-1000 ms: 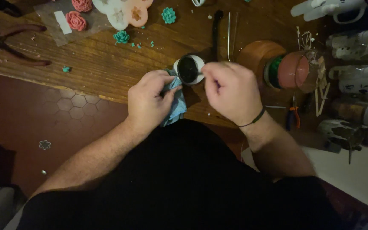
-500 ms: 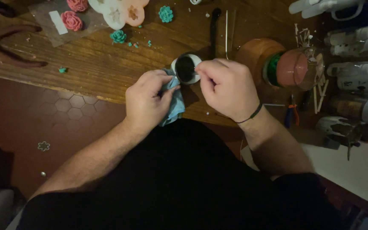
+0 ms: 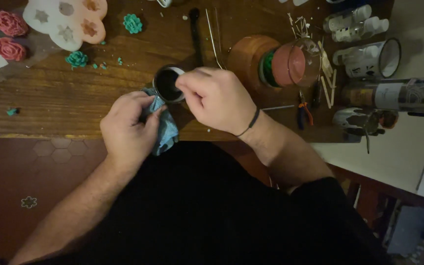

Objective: Mixing liquid in a small cup using a spoon and adding drops from a bottle at a workbench

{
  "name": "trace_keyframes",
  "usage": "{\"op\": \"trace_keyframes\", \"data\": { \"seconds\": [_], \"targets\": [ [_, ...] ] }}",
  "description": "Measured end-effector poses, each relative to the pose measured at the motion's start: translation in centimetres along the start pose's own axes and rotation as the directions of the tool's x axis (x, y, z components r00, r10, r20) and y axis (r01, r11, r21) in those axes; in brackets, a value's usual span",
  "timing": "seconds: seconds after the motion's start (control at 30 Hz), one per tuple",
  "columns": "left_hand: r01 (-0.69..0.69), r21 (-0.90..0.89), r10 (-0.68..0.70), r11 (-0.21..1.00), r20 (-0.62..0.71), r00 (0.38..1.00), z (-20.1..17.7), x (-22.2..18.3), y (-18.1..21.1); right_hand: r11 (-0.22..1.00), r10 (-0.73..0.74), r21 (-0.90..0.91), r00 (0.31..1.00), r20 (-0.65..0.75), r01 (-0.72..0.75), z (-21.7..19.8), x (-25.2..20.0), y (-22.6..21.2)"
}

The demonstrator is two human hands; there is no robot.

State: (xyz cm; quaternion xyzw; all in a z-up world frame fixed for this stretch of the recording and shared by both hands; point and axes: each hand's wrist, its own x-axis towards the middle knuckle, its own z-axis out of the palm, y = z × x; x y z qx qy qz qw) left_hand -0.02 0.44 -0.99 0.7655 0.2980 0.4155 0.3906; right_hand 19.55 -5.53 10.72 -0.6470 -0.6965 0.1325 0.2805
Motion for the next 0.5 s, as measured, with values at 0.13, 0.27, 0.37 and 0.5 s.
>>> {"op": "trace_keyframes", "data": {
  "seconds": [0.13,0.27,0.37,0.5],
  "targets": [
    [-0.007,0.023,0.007,1.000,-0.005,1.000,0.0,0.0,0.1,0.994,0.006,-0.108,1.000,-0.027,-0.009,-0.2,-0.2,0.8],
    [-0.015,0.020,0.015,1.000,-0.012,1.000,0.1,-0.2,-0.2,0.999,-0.015,-0.051,1.000,-0.018,0.014,-0.1,-0.1,0.0],
    [-0.009,0.017,0.009,1.000,-0.011,1.000,-0.1,0.0,0.0,0.998,-0.015,-0.058,1.000,-0.016,0.014,-0.3,-0.1,0.5],
    [-0.015,0.004,0.015,1.000,-0.015,1.000,0.0,0.1,0.2,1.000,-0.010,0.012,1.000,-0.007,0.010,0.4,-0.1,0.6]
  ]
}}
